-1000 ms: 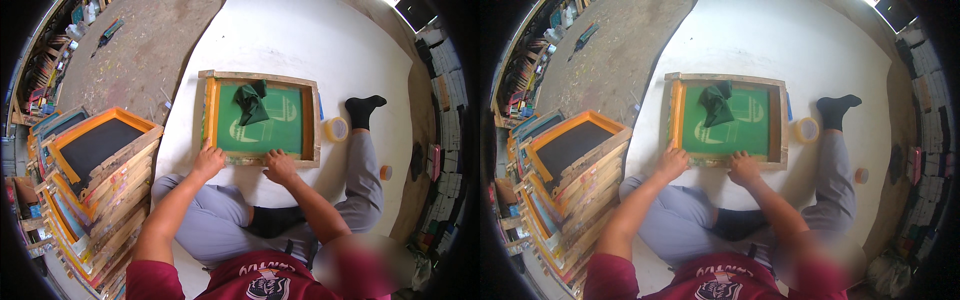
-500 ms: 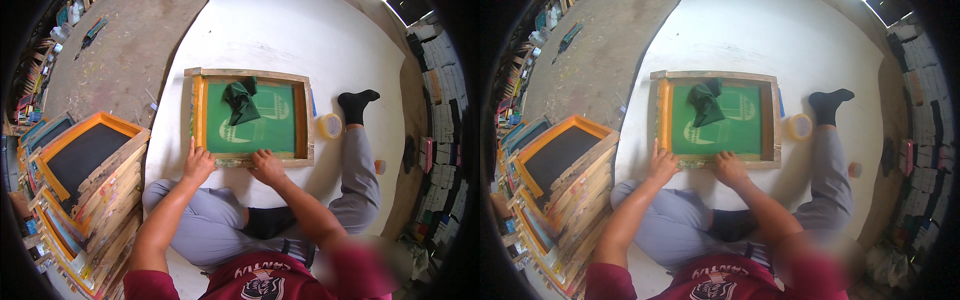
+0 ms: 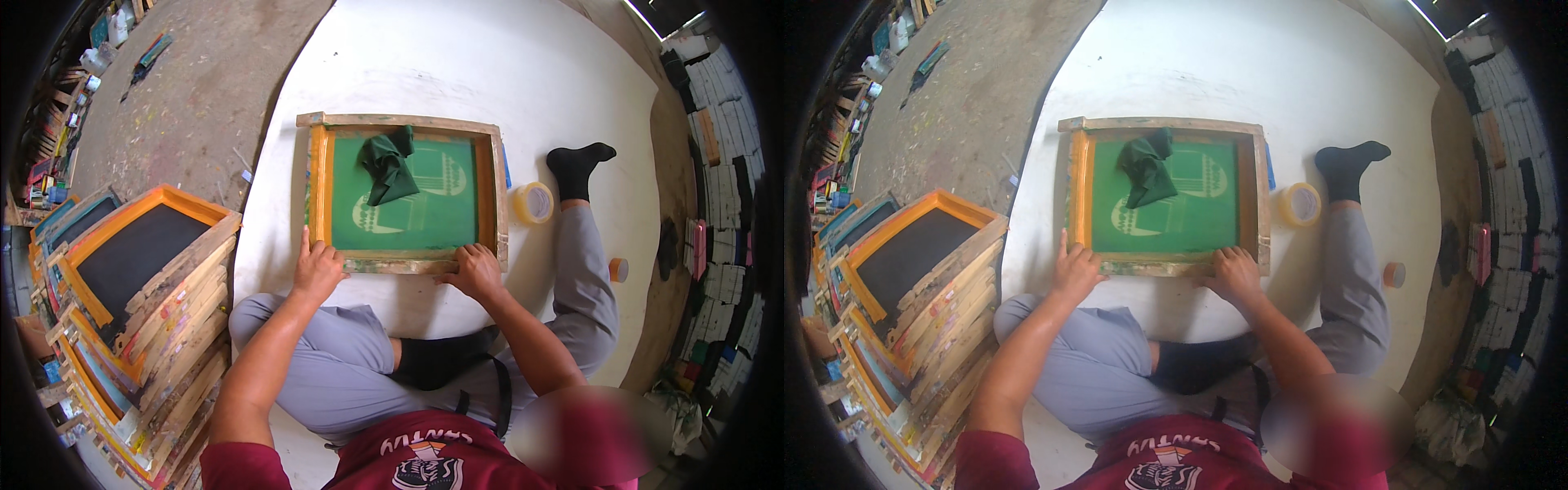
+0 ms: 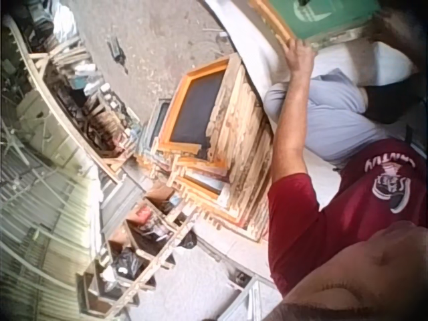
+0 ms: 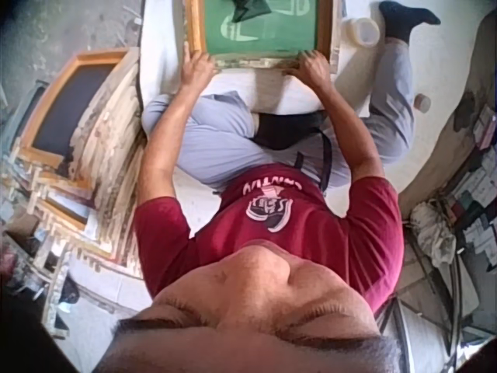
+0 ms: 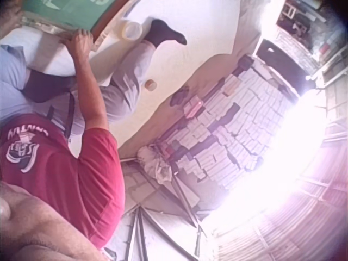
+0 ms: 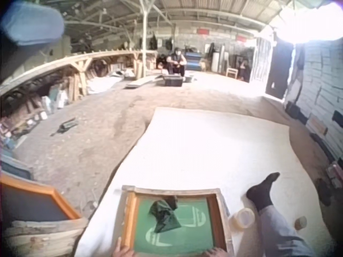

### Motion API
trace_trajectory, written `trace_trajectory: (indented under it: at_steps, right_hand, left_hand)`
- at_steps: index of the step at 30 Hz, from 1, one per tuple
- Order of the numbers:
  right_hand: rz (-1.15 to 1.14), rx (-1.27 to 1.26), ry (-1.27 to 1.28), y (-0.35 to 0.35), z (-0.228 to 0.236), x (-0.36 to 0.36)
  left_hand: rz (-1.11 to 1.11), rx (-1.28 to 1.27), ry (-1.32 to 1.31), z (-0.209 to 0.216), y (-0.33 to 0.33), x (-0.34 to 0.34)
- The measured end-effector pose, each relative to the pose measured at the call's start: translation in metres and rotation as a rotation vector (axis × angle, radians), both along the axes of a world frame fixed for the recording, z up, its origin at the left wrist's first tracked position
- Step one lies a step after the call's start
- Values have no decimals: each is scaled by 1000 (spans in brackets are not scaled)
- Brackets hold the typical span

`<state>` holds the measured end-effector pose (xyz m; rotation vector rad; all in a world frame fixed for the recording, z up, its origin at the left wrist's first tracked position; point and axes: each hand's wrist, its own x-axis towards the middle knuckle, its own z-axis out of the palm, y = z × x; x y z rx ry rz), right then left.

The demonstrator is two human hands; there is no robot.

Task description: The person sits on the floor and applies masking tape to the edges of a wooden screen-printing frame. They repeatedly tear tape, press it along the frame edges, and wipe the green screen surface with a cloth.

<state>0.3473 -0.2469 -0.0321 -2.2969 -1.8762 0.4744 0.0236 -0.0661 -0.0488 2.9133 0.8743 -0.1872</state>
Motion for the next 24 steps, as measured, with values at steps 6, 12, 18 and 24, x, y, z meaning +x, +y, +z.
trace_trajectory:
  at_steps: [6,12,18,24]
  right_hand:
    - [21,-53,1,-1,6,2]
    - [70,-100,13,10,21,12]
    - [86,-199,-11,20,6,-6]
    - [176,-134,40,42,13,-36]
  left_hand:
    - [5,-11,8,-6,-1,-2]
    - [-3,17,80,5,3,-3]
    - [13,-54,217,26,10,6]
    - [317,-268,-314,37,24,-25]
